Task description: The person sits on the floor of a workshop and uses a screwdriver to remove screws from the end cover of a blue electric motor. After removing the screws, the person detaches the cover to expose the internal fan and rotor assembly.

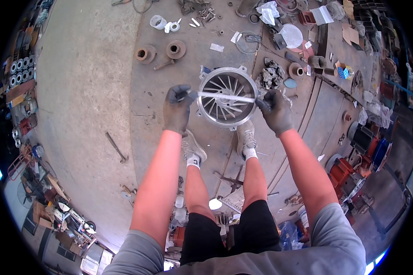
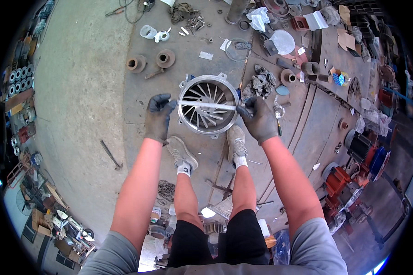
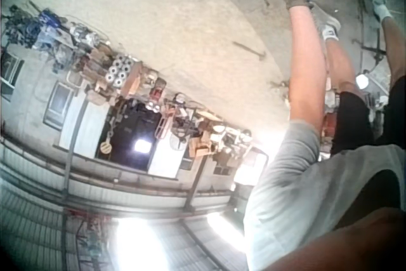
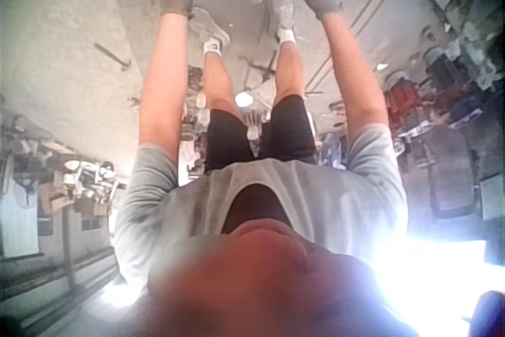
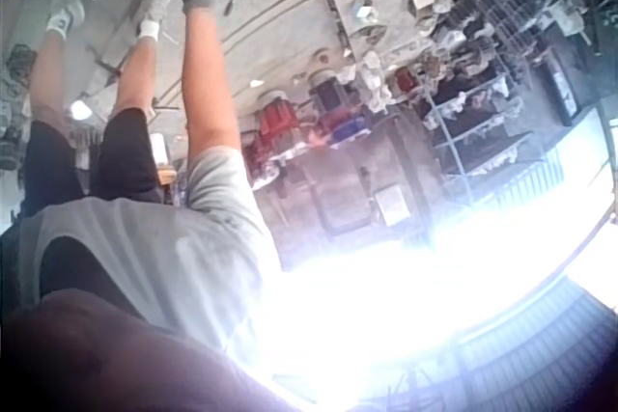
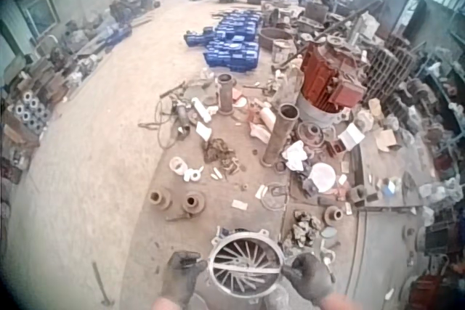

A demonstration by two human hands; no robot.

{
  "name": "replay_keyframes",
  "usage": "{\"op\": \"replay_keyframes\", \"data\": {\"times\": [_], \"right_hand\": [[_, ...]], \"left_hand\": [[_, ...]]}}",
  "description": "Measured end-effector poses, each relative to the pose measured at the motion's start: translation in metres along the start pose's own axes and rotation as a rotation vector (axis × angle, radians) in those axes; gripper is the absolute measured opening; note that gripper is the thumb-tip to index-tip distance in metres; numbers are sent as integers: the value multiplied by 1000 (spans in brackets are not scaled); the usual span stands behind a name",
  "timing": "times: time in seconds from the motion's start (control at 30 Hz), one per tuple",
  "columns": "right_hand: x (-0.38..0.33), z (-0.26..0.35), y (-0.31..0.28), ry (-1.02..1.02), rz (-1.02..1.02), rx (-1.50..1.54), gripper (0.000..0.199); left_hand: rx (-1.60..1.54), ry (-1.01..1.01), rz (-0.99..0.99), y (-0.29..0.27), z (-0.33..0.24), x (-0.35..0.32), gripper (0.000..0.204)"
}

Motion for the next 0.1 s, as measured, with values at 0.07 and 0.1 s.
{"op": "replay_keyframes", "data": {"times": [0.07, 0.1], "right_hand": [[16, 0, -3, -5, -24, 5, 43], [23, -4, -3, 5, -15, 8, 45]], "left_hand": [[-11, 19, 22, 7, -8, 18, 39], [15, 11, 33, 10, -14, 25, 41]]}}
Point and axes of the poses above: each hand's wrist, its own x-axis towards the middle knuckle, its own y-axis out of the palm, z = x × y, the point moved 10 cm from there along x, towards the middle knuckle, and after that the axes turned 8 degrees about -y, right-handed, at the moved point
